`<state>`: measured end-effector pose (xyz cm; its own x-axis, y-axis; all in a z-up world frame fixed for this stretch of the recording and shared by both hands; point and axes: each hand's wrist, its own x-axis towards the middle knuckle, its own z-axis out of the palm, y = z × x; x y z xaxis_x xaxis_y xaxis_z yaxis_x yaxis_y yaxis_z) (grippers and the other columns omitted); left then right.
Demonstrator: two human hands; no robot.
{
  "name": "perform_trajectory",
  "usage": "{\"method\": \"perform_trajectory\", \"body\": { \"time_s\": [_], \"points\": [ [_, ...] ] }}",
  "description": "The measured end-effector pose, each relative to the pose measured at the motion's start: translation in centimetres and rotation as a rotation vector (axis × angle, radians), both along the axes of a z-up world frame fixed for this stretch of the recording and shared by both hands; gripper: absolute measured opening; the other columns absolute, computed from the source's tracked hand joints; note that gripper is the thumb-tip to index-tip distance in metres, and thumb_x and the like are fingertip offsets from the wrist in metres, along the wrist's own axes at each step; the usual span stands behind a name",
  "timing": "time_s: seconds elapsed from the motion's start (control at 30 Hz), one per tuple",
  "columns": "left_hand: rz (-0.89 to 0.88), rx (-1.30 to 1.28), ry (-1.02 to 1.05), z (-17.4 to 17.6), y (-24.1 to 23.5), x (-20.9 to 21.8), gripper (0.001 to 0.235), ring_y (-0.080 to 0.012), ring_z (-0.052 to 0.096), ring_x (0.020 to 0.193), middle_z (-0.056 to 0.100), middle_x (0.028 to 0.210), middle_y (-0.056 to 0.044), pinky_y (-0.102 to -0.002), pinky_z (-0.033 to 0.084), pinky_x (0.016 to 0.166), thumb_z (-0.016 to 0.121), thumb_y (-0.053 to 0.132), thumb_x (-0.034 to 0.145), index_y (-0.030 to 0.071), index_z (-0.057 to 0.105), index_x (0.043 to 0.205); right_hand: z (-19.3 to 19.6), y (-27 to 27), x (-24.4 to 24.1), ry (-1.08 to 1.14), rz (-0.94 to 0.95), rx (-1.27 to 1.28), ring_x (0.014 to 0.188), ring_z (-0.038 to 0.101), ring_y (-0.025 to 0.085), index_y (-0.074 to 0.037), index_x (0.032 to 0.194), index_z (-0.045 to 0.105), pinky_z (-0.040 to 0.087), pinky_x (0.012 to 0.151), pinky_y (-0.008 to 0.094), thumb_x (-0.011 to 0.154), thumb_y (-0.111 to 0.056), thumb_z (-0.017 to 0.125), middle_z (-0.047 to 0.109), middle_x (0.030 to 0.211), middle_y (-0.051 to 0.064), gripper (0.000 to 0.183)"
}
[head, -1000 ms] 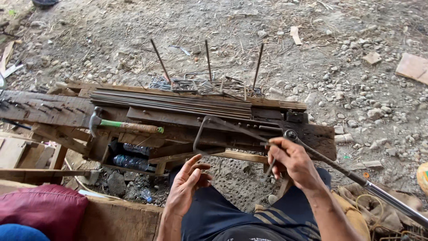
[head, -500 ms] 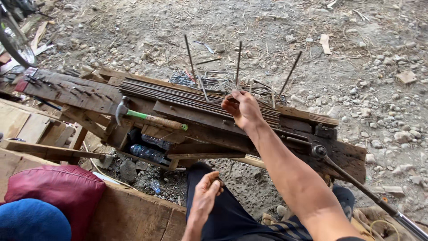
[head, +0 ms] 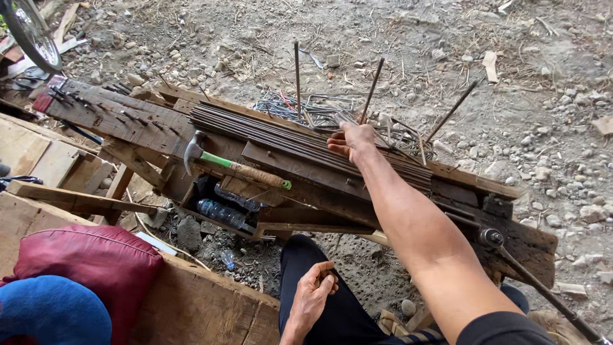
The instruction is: The person sits at a wooden workbench and uses a manual bending machine to shape thin metal rods. They insert rods into the machine, rotate a crank to bend them, and occasionally use a hammer to adjust the pieces. The bent rods are placed on the workbench.
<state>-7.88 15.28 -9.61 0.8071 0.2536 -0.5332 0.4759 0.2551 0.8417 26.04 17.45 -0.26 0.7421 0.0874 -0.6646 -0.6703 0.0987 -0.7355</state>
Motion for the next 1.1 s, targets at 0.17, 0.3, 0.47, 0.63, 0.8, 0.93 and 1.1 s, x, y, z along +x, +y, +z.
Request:
{"method": "perform_trajectory", "body": {
  "time_s": [0.17,0.3,0.47,0.63,0.8,0.93,1.1],
  "points": [
    [0.058,-0.074,0.026,0.7,0.5,0.1,0.035,-0.0141,0.067,0.078,0.067,0.095,-0.008,-0.025,0.057,0.071,0.054,0.01,0.098,0.003,0.062,0.131,-1.1,-0.8,1.1,-0.131,0.236,-0.185,0.053,0.07,0.032,0.012,0.099,0.065,0.062,0.042,0.033,0.096,0.001,0.058,0.069,0.076,0.022,0.013],
    [0.08,-0.092,0.029,1.2,0.7,0.3,0.035,-0.0143,0.067,0.078,0.068,0.094,-0.008,-0.025,0.058,0.073,0.054,0.01,0.097,0.002,0.062,0.131,-1.3,-1.7,1.4,-0.185,0.326,-0.213,0.053,0.069,0.029,-0.001,0.104,0.055,0.061,0.042,0.032,0.1,-0.005,0.06,0.07,0.08,0.019,0.008],
    [0.048,-0.07,0.057,2.0,0.8,0.5,0.036,-0.0144,0.067,0.079,0.067,0.095,-0.007,-0.025,0.059,0.073,0.054,0.011,0.097,0.003,0.062,0.131,-0.8,-1.7,1.3,-0.215,0.337,-0.29,0.055,0.071,0.028,-0.004,0.112,0.052,0.062,0.041,0.033,0.099,0.0,0.056,0.069,0.078,0.02,0.014],
    [0.066,-0.111,0.061,1.8,0.9,0.4,0.035,-0.0156,0.066,0.078,0.066,0.095,-0.008,-0.026,0.058,0.072,0.053,0.01,0.098,0.002,0.061,0.131,-0.7,-1.8,1.6,-0.201,0.388,-0.299,0.057,0.071,0.028,-0.006,0.12,0.052,0.063,0.046,0.033,0.103,-0.007,0.054,0.068,0.083,0.02,0.017],
    [0.077,-0.13,0.026,1.2,0.8,0.3,0.034,-0.0157,0.067,0.077,0.067,0.093,-0.009,-0.026,0.058,0.07,0.054,0.01,0.097,0.0,0.062,0.129,0.5,-3.0,-0.1,-0.296,0.423,-0.289,0.059,0.071,0.027,-0.006,0.14,0.045,0.064,0.048,0.033,0.103,-0.01,0.056,0.069,0.086,0.021,0.039],
    [0.015,-0.134,0.043,2.1,0.9,1.3,0.036,-0.0162,0.065,0.077,0.066,0.095,-0.009,-0.027,0.057,0.068,0.053,0.01,0.098,0.001,0.061,0.132,3.2,-8.2,-4.0,-0.491,0.564,-0.149,0.063,0.068,0.024,0.003,0.128,0.057,0.063,0.055,0.03,0.102,-0.005,0.052,0.067,0.087,0.017,0.028],
    [-0.102,0.017,-0.052,1.2,3.0,3.3,0.034,-0.0112,0.065,0.074,0.07,0.089,-0.005,-0.021,0.053,0.063,0.054,0.007,0.095,0.004,0.066,0.126,5.1,-20.3,-11.2,-0.467,0.501,-0.263,0.067,0.068,0.023,0.004,0.124,0.064,0.062,0.06,0.028,0.099,-0.005,0.053,0.069,0.085,0.018,0.028]
  ]
}}
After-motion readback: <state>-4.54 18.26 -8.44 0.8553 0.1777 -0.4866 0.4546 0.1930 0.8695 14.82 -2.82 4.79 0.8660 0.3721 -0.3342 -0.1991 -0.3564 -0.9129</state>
